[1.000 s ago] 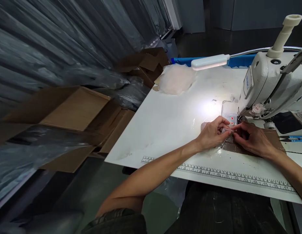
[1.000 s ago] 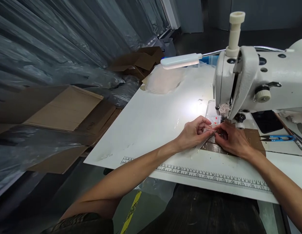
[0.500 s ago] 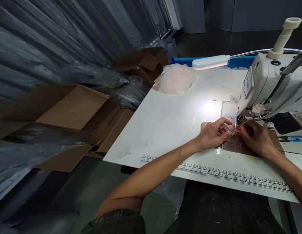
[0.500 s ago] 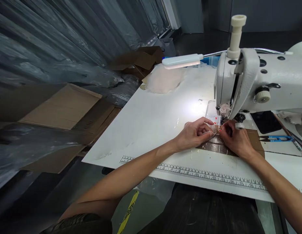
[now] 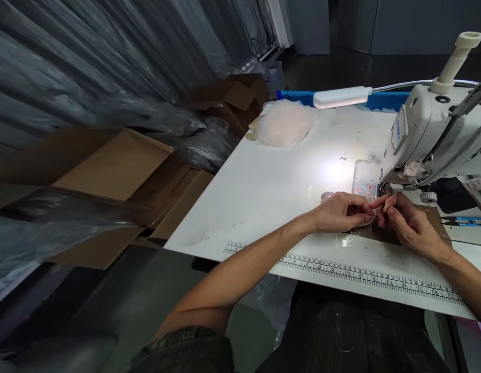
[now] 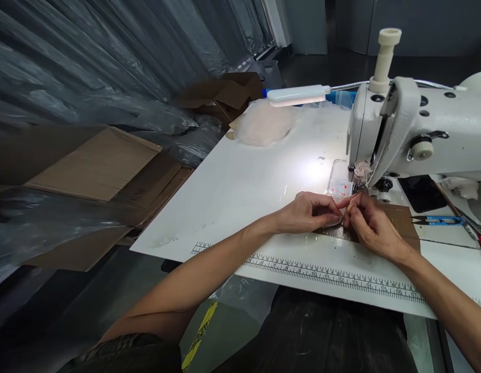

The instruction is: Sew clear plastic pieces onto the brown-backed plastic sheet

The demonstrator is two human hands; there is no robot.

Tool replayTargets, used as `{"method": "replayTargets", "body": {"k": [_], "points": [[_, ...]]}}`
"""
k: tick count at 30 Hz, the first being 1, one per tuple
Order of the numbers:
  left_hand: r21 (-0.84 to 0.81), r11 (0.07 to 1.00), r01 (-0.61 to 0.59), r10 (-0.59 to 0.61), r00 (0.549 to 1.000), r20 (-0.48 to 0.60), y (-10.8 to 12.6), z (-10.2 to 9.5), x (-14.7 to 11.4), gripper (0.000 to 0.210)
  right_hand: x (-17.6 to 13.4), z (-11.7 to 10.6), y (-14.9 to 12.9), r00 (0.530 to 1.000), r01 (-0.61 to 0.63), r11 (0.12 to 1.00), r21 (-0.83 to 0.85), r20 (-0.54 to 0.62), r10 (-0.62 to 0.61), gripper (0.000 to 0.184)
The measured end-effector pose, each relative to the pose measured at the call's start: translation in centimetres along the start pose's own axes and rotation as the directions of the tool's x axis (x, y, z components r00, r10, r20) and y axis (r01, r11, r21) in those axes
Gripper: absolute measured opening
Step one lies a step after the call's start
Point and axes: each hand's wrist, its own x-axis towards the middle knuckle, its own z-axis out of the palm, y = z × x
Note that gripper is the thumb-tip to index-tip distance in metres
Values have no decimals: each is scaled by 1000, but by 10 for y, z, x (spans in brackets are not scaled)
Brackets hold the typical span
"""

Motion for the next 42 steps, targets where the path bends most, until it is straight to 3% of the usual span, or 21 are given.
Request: {"method": "replayTargets", "body": {"k": [2,5,9,14,17,19,22,24,27,29,30,32,34,36,39,42], "points": [[50,998,-36,36,999,10,0,-2,0,15,-4,1,-5,999,43,998,-48,25,-42,18],[167,980,-107,94,992,88,0,-7,-2,11,-11,-3,-8,989,119,956,-267,112,-91,9],[244,951,-191,151,973,173,-1,-8,-4,11,-21,-14,-6,983,84,870,-486,183,7,6],[206,946,-251,223,963,149,-4,-7,-3,38,-17,-14,-10,991,-90,907,-412,56,124,14],[215,958,-191,180,981,70,-7,-10,0,20,-13,-17,-9,985,-148,899,-412,20,171,19],[232,961,-150,141,989,55,-9,-11,2,6,-13,-22,-7,983,-132,877,-463,54,177,19],[248,959,-138,129,990,52,-11,-12,3,5,-14,-24,-13,976,-103,879,-466,124,180,24],[257,945,-201,194,980,54,-13,-12,4,4,-14,-16,-23,980,-70,923,-378,146,134,26],[260,905,-337,329,941,78,-16,-13,5,8,-11,1,-35,987,80,965,-248,153,-42,23],[266,885,-381,373,924,84,-17,-15,4,10,-11,5,-33,982,146,947,-286,159,-104,21],[272,880,-390,386,920,71,-16,-16,4,11,-12,3,-29,986,136,928,-347,139,-93,20],[272,876,-399,410,912,17,-14,-17,3,12,-18,-7,-17,999,-24,882,-470,13,34,20],[233,879,-416,436,899,-41,-11,-16,3,11,-27,-21,-7,979,-200,858,-473,-131,156,20],[162,891,-425,437,898,-50,-7,-14,2,10,-34,-31,-2,953,-299,867,-399,-177,248,25],[55,921,-386,389,920,-44,-2,-8,2,13,-37,-34,-2,943,-319,904,-285,-188,274,34],[10,964,-267,266,959,-100,0,-4,2,16,-27,-27,-7,959,-264,935,-237,-171,227,37]]}}
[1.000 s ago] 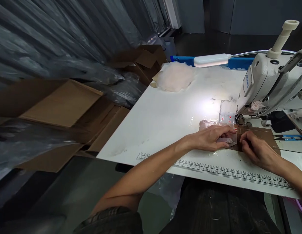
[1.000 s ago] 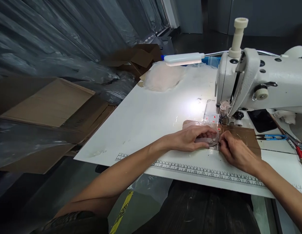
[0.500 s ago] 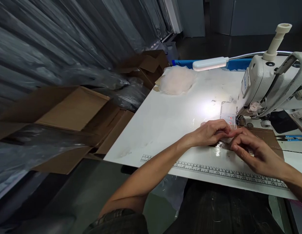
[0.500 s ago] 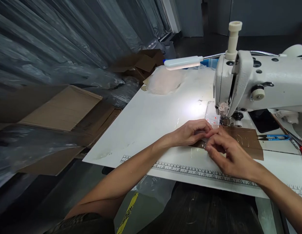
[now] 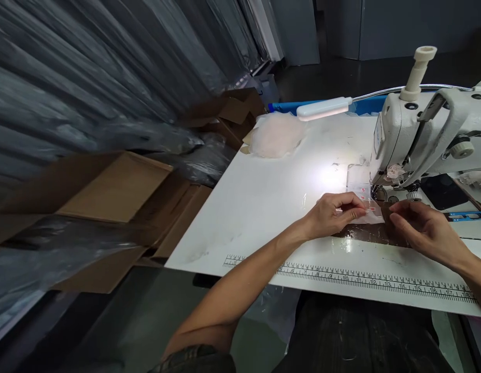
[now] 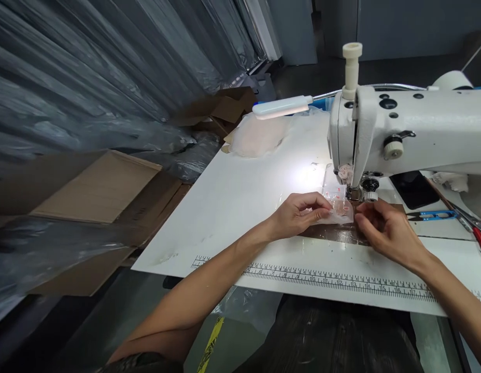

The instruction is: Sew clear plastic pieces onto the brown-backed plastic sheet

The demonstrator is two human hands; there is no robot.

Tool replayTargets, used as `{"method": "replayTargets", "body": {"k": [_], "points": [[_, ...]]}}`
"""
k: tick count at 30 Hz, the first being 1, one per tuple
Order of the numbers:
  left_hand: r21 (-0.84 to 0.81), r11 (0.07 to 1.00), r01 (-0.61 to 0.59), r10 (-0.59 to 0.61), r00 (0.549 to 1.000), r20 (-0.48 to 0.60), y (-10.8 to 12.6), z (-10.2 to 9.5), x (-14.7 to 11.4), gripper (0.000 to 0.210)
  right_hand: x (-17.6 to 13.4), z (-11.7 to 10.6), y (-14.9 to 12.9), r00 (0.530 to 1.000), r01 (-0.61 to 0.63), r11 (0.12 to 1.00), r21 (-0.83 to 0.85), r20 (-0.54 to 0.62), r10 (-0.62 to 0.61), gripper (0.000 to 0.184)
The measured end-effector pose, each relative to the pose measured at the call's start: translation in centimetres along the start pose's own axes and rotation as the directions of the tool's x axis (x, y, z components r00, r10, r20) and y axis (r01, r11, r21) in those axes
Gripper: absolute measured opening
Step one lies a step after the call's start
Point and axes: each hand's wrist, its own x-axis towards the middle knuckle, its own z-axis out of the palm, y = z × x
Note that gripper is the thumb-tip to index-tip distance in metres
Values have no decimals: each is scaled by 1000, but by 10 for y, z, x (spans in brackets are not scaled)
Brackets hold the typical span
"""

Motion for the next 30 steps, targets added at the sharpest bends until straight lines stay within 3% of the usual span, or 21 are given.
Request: {"method": "replayTargets", "body": {"k": [4,7,13,19,25,30], "points": [[-78,983,165,-164,986,17,-3,2,-1,27,13,8,-16,992,60,998,-17,109,-58,50],[-171,960,223,-226,974,1,-5,2,-2,34,20,12,-23,983,11,1000,-27,183,-6,38],[-156,980,121,-130,990,-50,-8,6,-3,58,22,18,-25,977,-25,1000,13,211,21,28],[-206,964,168,-190,978,-91,-8,6,-4,36,21,20,-23,972,-24,999,21,235,18,34],[-141,982,129,-146,983,-113,-8,10,-5,46,20,22,-20,970,-23,998,58,244,9,44],[-59,990,131,-137,983,-118,-7,10,-6,39,21,23,-7,991,-93,987,130,111,79,49]]}}
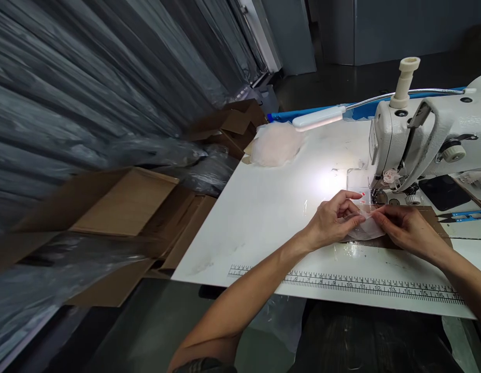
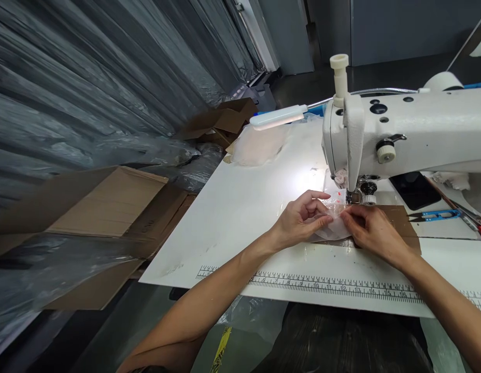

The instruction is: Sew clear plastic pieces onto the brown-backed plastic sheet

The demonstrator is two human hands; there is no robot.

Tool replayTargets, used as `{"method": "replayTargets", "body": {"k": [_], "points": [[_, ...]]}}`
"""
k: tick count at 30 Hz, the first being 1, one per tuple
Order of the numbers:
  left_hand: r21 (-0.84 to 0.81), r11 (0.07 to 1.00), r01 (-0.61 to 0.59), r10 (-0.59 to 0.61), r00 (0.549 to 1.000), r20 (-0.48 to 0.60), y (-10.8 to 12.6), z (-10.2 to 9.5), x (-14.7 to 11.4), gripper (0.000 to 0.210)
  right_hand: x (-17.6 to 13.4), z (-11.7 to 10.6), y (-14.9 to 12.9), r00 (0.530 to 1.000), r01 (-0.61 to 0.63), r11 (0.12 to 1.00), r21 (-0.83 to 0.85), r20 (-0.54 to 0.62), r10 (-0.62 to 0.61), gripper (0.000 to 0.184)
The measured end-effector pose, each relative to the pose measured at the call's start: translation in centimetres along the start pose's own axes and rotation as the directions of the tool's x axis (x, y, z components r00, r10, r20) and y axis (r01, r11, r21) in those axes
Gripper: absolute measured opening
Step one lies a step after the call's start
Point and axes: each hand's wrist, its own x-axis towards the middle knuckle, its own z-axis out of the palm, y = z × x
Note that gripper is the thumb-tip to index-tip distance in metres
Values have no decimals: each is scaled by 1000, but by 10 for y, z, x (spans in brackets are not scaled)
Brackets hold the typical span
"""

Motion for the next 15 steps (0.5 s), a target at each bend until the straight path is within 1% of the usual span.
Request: {"method": "replayTargets", "body": {"k": [1,3,5,6,8,10,12,13,14,15], "points": [[25,1000,-2,2,1000,15,1,-1,0,39,1,-1,2,999,-39,997,70,-26,41,51],[79,997,0,-4,999,48,2,-3,-1,39,1,-2,4,993,-99,965,242,-31,110,54],[120,993,8,-17,997,71,4,-4,-1,39,2,-3,2,992,-104,918,383,-23,122,52],[133,991,15,-26,997,76,5,-4,-1,38,2,-3,0,993,-92,899,428,-29,115,51],[145,989,27,-38,997,74,5,-4,-2,37,1,-1,-3,994,-52,888,456,-57,88,48],[158,987,18,-28,997,65,4,-2,-2,34,0,3,-6,997,10,899,438,-78,27,46],[221,974,-47,40,999,34,2,1,-3,29,-3,11,-10,996,68,905,421,-86,-35,46],[283,953,-111,111,994,16,0,3,-3,26,-5,16,-13,994,81,901,426,-99,-42,47],[362,913,-190,203,979,3,-2,5,-4,23,-7,21,-16,993,74,894,442,-111,-27,48],[447,853,-270,302,953,-1,-4,7,-5,20,-10,25,-19,993,49,883,467,-119,7,49]]}}
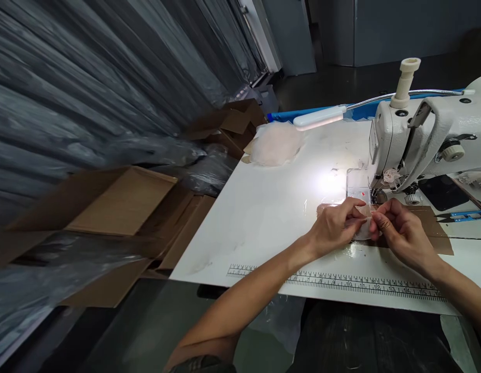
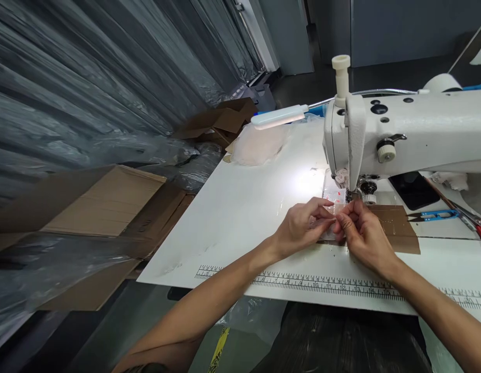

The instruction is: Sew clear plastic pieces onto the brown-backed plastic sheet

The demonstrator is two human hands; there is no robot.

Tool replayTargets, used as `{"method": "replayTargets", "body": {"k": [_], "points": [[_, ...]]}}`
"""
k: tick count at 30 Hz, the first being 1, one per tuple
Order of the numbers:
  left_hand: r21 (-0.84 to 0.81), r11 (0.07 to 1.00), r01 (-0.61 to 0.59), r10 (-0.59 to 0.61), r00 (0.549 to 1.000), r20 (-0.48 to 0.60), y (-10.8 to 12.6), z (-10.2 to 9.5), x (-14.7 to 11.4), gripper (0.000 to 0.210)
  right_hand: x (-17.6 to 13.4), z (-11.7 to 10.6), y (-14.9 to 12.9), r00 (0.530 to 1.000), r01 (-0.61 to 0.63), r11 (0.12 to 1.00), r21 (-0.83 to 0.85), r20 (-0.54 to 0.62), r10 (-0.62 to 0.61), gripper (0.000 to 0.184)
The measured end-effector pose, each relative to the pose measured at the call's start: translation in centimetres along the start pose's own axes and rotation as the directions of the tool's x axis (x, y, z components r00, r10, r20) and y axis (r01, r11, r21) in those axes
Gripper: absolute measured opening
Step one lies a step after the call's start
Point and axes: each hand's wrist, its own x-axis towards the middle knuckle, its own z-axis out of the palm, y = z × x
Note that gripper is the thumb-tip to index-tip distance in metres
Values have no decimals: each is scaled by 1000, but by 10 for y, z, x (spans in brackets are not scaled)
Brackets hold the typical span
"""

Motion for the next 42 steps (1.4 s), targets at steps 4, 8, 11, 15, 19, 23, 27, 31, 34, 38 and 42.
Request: {"method": "replayTargets", "body": {"k": [4,8,11,15,19,23,27,31,34,38,42], "points": [[273,934,-230,242,970,-8,4,8,-7,17,-13,14,-4,979,-204,957,205,27,202,54],[273,933,-236,225,972,70,5,7,-9,19,-35,20,-1,930,-367,858,360,107,353,55],[185,981,-55,57,998,-6,-4,-2,-3,20,-63,30,3,856,-486,812,324,364,368,56],[-77,970,230,-235,970,-67,-8,-11,5,32,-78,25,-4,547,-199,970,-139,806,228,53],[-395,813,429,-369,903,220,4,-8,5,48,-45,-8,-13,914,239,768,-595,405,29,44],[-484,739,468,-359,882,305,9,-7,5,47,-11,-31,-7,974,216,685,-696,104,-201,33],[-444,784,434,-306,892,334,8,-11,6,42,-2,-26,0,988,130,775,-619,143,-52,41],[-388,794,469,-389,881,269,10,-9,4,44,-3,-17,4,991,-18,864,-503,107,82,43],[-394,746,537,-467,843,266,10,-7,4,50,-6,-12,7,990,-121,928,-352,28,140,48],[-449,705,548,-433,835,340,11,-4,6,38,-11,-5,9,984,-176,963,-203,-24,175,53],[-509,697,504,-366,862,351,14,-4,8,28,-18,-4,11,977,-200,967,-156,45,209,51]]}}
